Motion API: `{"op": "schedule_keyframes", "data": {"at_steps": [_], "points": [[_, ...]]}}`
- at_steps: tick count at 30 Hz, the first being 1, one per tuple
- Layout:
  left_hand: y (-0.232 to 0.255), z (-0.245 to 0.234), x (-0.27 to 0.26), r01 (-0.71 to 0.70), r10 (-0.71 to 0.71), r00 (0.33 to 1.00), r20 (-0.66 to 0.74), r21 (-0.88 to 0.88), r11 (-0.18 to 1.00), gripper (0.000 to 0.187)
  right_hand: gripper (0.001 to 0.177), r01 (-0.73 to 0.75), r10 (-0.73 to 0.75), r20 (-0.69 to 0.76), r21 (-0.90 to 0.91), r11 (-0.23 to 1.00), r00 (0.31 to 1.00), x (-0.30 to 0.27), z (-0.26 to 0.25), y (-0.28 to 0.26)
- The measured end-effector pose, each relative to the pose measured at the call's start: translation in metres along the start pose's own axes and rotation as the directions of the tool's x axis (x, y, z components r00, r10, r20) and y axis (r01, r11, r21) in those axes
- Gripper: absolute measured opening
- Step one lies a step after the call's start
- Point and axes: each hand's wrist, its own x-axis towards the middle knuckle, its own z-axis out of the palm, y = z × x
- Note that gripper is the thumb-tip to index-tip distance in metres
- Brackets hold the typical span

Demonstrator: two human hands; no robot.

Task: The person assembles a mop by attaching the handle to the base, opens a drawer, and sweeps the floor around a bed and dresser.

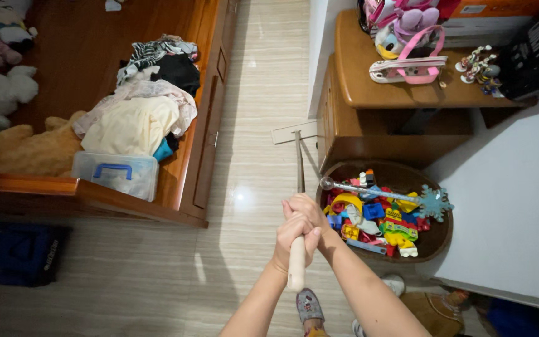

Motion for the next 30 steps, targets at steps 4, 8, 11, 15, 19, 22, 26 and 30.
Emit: {"op": "schedule_keyframes", "data": {"at_steps": [4, 8, 11, 15, 19, 22, 26, 30], "points": [[0.002, 0.007, 0.002, -0.009, 0.010, 1.000, 0.024, -0.012, 1.000, 0.026, 0.034, 0.038, -0.040, -0.064, -0.031, 0.999, 0.997, -0.001, -0.011, -0.005], [0.003, 0.014, 0.000, 0.013, -0.011, 0.999, 0.051, -0.025, 1.000, 0.026, 0.035, 0.029, -0.036, -0.091, -0.071, 0.997, 0.995, -0.006, -0.019, -0.007], [0.000, 0.018, 0.002, -0.025, 0.027, 0.997, 0.066, -0.020, 0.999, 0.028, 0.036, 0.010, -0.017, -0.134, -0.053, 0.999, 0.991, -0.005, -0.022, -0.006], [-0.006, 0.021, 0.005, -0.024, 0.024, 0.997, 0.080, 0.000, 1.000, 0.031, 0.035, 0.018, -0.024, -0.136, -0.047, 0.999, 0.990, -0.002, -0.024, -0.001], [-0.015, 0.023, 0.009, -0.037, 0.038, 0.995, 0.095, -0.009, 0.999, 0.030, 0.033, 0.007, -0.012, -0.158, -0.032, 0.999, 0.987, 0.002, -0.024, 0.004], [-0.023, 0.025, 0.012, -0.033, 0.034, 0.993, 0.113, -0.005, 0.999, 0.030, 0.032, -0.009, 0.001, -0.177, -0.042, 0.999, 0.984, 0.005, -0.024, 0.007], [-0.030, 0.030, 0.008, -0.037, 0.034, 0.992, 0.122, 0.019, 0.999, 0.027, 0.031, -0.042, 0.035, -0.161, -0.042, 0.998, 0.986, 0.002, -0.026, 0.007], [-0.030, 0.029, 0.001, -0.080, 0.072, 0.986, 0.152, 0.046, 0.996, 0.031, 0.031, -0.109, 0.109, -0.147, 0.011, 0.994, 0.983, -0.008, -0.026, -0.006]]}}
